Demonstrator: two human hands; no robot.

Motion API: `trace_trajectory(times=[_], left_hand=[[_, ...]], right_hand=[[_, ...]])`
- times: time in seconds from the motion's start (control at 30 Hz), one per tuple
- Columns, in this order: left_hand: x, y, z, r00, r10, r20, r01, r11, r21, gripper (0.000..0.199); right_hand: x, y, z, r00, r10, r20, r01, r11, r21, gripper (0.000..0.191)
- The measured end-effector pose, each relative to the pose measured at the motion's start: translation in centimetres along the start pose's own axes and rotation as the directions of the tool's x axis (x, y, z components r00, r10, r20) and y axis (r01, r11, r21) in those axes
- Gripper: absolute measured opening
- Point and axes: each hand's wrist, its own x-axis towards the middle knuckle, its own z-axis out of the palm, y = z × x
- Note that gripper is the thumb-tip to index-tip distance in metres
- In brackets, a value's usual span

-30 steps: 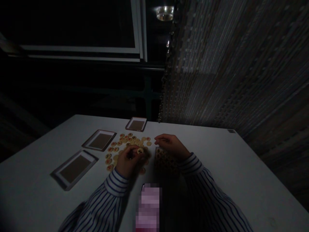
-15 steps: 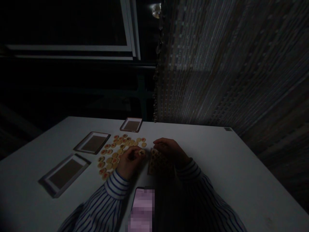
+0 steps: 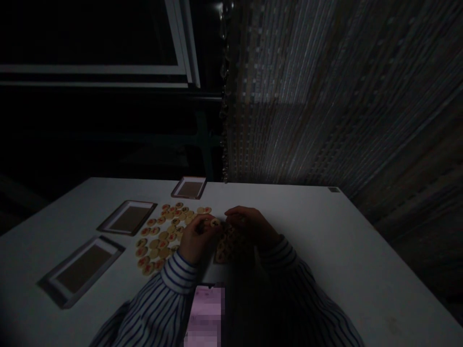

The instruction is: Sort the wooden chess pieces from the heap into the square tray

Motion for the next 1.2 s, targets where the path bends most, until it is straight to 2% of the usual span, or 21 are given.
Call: trace_trajectory(times=[0.17,0.4,0.6,0.83,1.03,1.2], left_hand=[[-0.4,-0.7,0.4,0.998,-0.062,-0.029,0.062,0.998,0.002,0.024],[-0.8,-0.7,0.5,0.995,-0.093,-0.041,0.094,0.995,0.014,0.021],[-1.0,-0.8,0.3,0.998,-0.062,-0.002,0.062,0.995,0.077,0.019],[-1.0,-0.4,0.2,0.998,-0.07,-0.001,0.069,0.993,0.093,0.021],[-1.2,-0.2,0.3,0.996,-0.085,-0.009,0.085,0.991,0.104,0.023],[-1.2,-0.3,0.3,0.996,-0.088,-0.005,0.088,0.99,0.106,0.023]], right_hand=[[-0.1,0.5,-0.3,0.997,-0.075,-0.016,0.074,0.996,-0.056,0.025],[-0.1,1.5,-0.2,0.993,-0.118,0.016,0.118,0.993,-0.027,0.024],[-0.2,2.1,1.1,0.995,-0.088,0.046,0.086,0.995,0.043,0.022],[-0.3,1.7,1.2,0.991,-0.08,0.107,0.078,0.997,0.024,0.021],[-0.3,1.6,1.6,0.995,-0.034,0.089,0.043,0.995,-0.093,0.021],[-0.3,1.3,1.8,0.996,-0.041,0.077,0.05,0.992,-0.115,0.019]])
